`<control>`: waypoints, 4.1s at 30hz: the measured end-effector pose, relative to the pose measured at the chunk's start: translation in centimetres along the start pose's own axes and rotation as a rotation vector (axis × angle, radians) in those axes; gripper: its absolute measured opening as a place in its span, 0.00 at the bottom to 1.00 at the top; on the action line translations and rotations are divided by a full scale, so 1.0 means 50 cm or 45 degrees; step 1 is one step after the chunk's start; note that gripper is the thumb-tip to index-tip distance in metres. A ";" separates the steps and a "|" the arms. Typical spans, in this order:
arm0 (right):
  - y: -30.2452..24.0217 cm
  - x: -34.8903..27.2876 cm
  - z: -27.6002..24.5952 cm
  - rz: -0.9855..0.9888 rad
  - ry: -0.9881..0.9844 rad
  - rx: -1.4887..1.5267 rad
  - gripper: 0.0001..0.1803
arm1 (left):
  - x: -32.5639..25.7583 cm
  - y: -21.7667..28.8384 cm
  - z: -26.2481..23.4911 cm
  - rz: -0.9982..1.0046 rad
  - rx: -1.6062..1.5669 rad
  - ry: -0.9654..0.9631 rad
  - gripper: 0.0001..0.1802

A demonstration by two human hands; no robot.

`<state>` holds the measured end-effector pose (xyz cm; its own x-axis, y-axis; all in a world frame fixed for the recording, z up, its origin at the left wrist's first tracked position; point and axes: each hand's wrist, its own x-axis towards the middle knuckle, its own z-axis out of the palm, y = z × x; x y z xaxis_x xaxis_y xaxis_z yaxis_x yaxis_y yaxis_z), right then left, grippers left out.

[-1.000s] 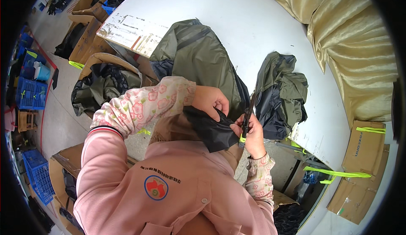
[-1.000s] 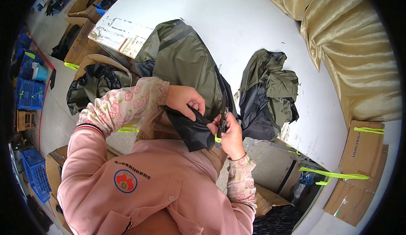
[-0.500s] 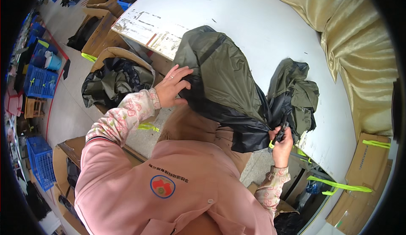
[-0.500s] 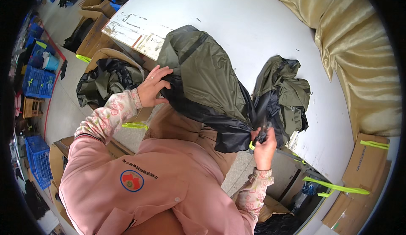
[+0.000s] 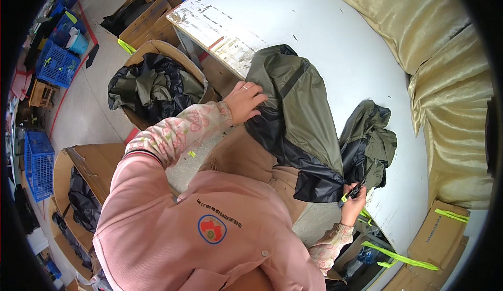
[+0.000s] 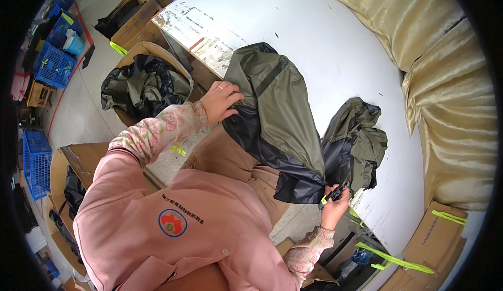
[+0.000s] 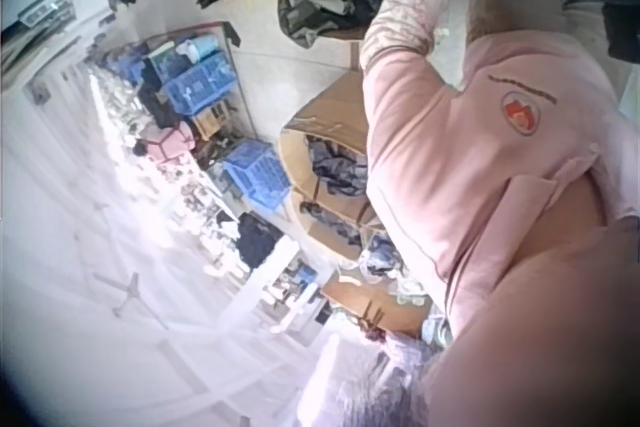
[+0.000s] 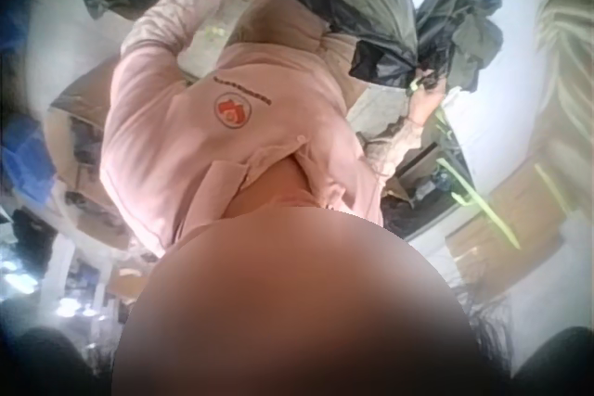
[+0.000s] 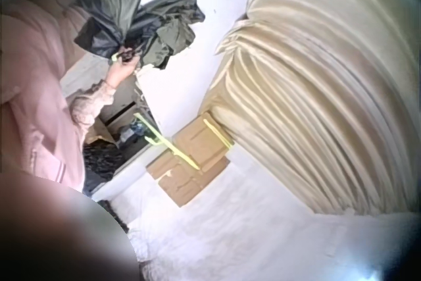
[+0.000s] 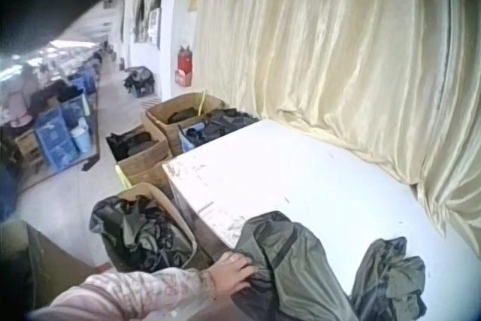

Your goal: Manually trimming excess material and loose threads from olive green and black fabric components using scissors.

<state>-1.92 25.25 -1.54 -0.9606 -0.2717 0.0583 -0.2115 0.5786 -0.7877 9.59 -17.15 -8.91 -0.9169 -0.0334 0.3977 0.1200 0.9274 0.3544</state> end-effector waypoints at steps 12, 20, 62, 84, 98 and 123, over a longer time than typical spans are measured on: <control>0.011 -0.004 -0.004 0.065 0.063 -0.082 0.12 | 0.053 0.028 0.046 0.069 -0.123 -0.021 0.18; 0.053 -0.010 -0.011 0.086 0.143 0.064 0.12 | 0.078 0.036 0.069 0.238 -0.145 0.020 0.09; -0.259 0.095 0.030 -0.825 -0.421 -0.811 0.29 | 0.123 0.122 -0.081 -0.314 -1.677 -0.663 0.13; -0.283 0.129 0.050 -0.900 -0.576 -0.831 0.24 | 0.128 0.150 -0.092 -0.371 -1.606 -0.800 0.13; -0.323 0.129 0.043 -0.972 -0.505 -0.905 0.26 | 0.132 0.164 -0.077 -0.390 -1.782 -0.799 0.13; -0.293 0.129 0.040 -0.922 -0.586 -0.930 0.22 | 0.131 0.170 -0.089 -0.367 -1.772 -0.797 0.12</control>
<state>-4.67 13.48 9.14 -0.4428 -0.8966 0.0055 -0.8921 0.4399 -0.1034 6.30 -11.15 0.49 -0.9350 0.3407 -0.0986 -0.1611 -0.1602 0.9738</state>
